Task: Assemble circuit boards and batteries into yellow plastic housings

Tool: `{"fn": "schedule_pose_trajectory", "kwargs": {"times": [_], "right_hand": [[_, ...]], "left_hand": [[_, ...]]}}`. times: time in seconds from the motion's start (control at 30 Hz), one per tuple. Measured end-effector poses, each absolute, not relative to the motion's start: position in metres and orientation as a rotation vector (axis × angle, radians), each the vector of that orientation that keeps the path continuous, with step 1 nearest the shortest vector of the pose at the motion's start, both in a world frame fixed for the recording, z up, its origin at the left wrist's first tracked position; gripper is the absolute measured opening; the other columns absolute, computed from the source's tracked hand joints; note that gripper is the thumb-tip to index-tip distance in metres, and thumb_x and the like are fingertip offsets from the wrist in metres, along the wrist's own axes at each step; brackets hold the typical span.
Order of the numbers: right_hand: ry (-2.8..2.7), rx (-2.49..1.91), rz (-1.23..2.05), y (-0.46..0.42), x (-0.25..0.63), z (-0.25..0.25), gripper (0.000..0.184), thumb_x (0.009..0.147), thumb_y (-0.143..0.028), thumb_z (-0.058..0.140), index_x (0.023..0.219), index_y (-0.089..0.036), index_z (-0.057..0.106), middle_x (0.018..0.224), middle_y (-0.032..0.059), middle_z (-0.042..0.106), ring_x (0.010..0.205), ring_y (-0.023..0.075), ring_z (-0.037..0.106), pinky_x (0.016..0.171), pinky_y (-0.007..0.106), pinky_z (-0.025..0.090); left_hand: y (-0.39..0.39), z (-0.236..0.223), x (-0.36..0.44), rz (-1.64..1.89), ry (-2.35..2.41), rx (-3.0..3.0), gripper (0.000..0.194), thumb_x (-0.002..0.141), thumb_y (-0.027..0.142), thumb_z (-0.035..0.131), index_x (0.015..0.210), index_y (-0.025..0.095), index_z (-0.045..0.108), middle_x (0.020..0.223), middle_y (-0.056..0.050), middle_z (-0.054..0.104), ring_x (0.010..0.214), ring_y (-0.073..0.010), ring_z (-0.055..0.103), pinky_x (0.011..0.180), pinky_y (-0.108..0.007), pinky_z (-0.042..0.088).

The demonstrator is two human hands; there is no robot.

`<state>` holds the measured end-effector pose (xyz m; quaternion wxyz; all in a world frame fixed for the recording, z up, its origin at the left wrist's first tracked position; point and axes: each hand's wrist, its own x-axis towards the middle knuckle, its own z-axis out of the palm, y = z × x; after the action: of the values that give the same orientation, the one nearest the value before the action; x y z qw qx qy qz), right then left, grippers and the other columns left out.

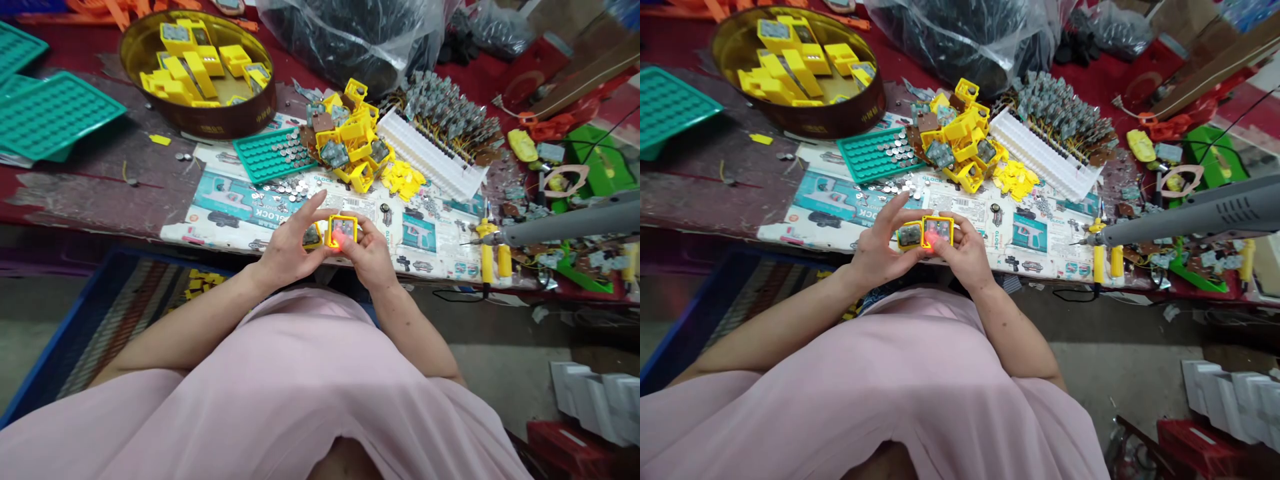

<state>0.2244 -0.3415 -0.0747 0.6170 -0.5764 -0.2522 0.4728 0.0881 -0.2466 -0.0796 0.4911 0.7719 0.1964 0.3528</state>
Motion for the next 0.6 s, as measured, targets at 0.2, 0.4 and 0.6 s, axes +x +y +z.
{"fn": "schedule_pose_trajectory", "kwargs": {"times": [0.2, 0.4, 0.6], "right_hand": [[-0.570, -1.321, 1.071, -0.349, 0.221, -0.076, 0.064, 0.060, -0.051, 0.086, 0.112, -0.027, 0.056, 0.097, -0.0013, 0.075, 0.084, 0.0177, 0.072, 0.071, 0.032, 0.064], [-0.575, -1.353, 1.051, -0.355, 0.218, -0.074, 0.066, 0.059, -0.055, 0.085, 0.112, -0.028, 0.056, 0.099, -0.0005, 0.075, 0.089, 0.0195, 0.072, 0.076, 0.035, 0.063], [-0.511, -1.321, 1.091, -0.363, 0.216, -0.070, 0.064, 0.061, -0.061, 0.081, 0.110, -0.028, 0.057, 0.091, -0.0018, 0.074, 0.082, 0.0195, 0.073, 0.068, 0.035, 0.064]], "left_hand": [[-0.248, -0.088, 0.086, 0.933, 0.374, 1.988, 0.084, 0.079, 0.032, 0.077, 0.151, 0.023, 0.035, 0.129, -0.009, 0.069, 0.122, -0.0229, 0.064, 0.114, -0.039, 0.043], [-0.248, -0.098, 0.085, 1.027, 0.274, 2.164, 0.089, 0.085, 0.038, 0.071, 0.157, 0.023, 0.020, 0.129, -0.011, 0.069, 0.123, -0.0222, 0.064, 0.109, -0.038, 0.046], [-0.253, -0.100, 0.085, 0.996, 0.251, 2.087, 0.092, 0.083, 0.040, 0.074, 0.156, 0.024, 0.022, 0.126, -0.012, 0.070, 0.120, -0.0237, 0.065, 0.110, -0.040, 0.044]]}}
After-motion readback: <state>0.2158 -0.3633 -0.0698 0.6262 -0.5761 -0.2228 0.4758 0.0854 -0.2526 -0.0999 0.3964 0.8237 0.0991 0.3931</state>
